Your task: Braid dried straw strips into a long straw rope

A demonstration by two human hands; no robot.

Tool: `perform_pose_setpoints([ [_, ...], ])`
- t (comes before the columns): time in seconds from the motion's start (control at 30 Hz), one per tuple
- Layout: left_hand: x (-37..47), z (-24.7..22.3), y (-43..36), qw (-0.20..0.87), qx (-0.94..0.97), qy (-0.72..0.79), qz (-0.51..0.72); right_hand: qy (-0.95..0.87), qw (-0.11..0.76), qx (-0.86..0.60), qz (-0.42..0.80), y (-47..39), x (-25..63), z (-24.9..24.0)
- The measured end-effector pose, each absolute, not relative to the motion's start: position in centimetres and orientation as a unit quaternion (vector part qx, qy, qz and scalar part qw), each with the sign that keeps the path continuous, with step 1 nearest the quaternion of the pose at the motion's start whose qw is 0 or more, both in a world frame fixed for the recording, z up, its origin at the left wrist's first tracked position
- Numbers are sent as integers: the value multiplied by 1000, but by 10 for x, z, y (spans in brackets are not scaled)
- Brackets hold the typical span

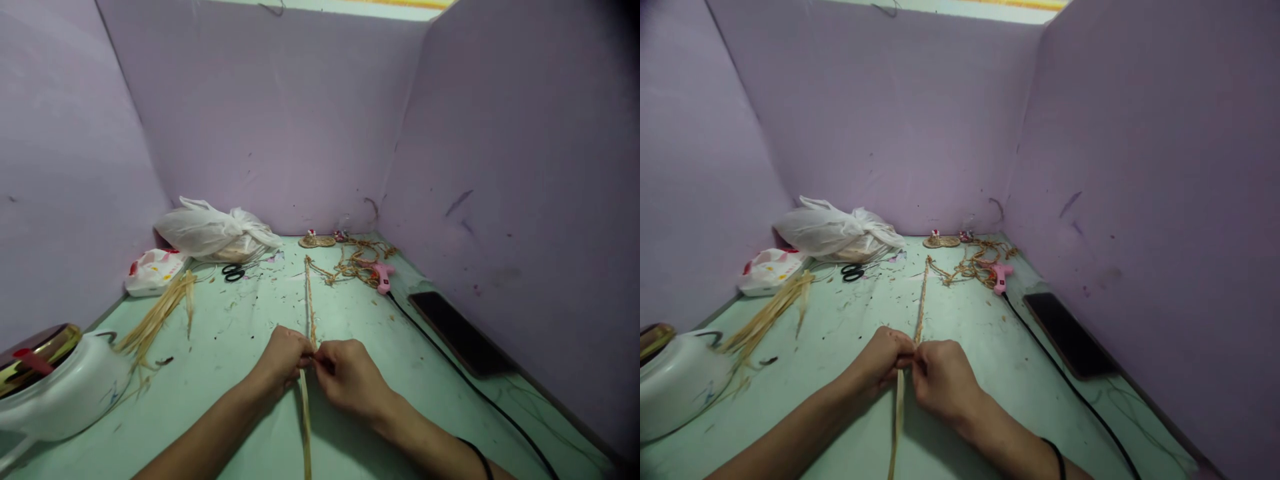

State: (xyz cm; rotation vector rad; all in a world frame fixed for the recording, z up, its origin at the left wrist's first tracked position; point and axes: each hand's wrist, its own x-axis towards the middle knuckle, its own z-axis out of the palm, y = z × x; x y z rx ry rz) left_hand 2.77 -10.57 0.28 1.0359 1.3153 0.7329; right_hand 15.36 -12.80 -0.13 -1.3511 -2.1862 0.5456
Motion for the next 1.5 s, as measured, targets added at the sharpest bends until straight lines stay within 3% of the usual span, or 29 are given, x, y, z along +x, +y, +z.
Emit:
perform_pose_setpoints([
  [0.17, 20, 5, -104, 609, 465, 549, 334, -845, 266, -426, 183, -133, 152, -4],
  [0.3, 16, 3, -99, 629, 458, 527, 343, -753, 349, -505, 237, -126, 158, 7],
  [0.4, 15, 6, -100, 639, 458, 530, 319, -605, 419, -553, 391, -114, 160, 9],
  [0.5, 15, 10, -102, 640, 465, 532, 302, -473, 350, -508, 629, -107, 156, 4],
  [0.57, 14, 11, -102, 640, 476, 530, 288, -447, 309, -495, 679, -105, 152, 0],
  [0.8, 5, 1, -94, 580, 571, 535, 226, -496, 290, -560, 597, -98, 150, -5],
  [1.03, 9, 18, -110, 383, 648, 638, 160, -500, 311, -544, 598, -98, 149, -9],
  [1.23, 32, 7, -149, 134, 758, 631, 95, -493, 340, -512, 617, -103, 146, -14],
  [1.4, 39, 3, -161, 112, 808, 574, 72, -476, 383, -478, 632, -105, 145, -20],
  [1.5, 31, 10, -147, 170, 771, 585, 185, -474, 386, -467, 639, -104, 148, -19],
])
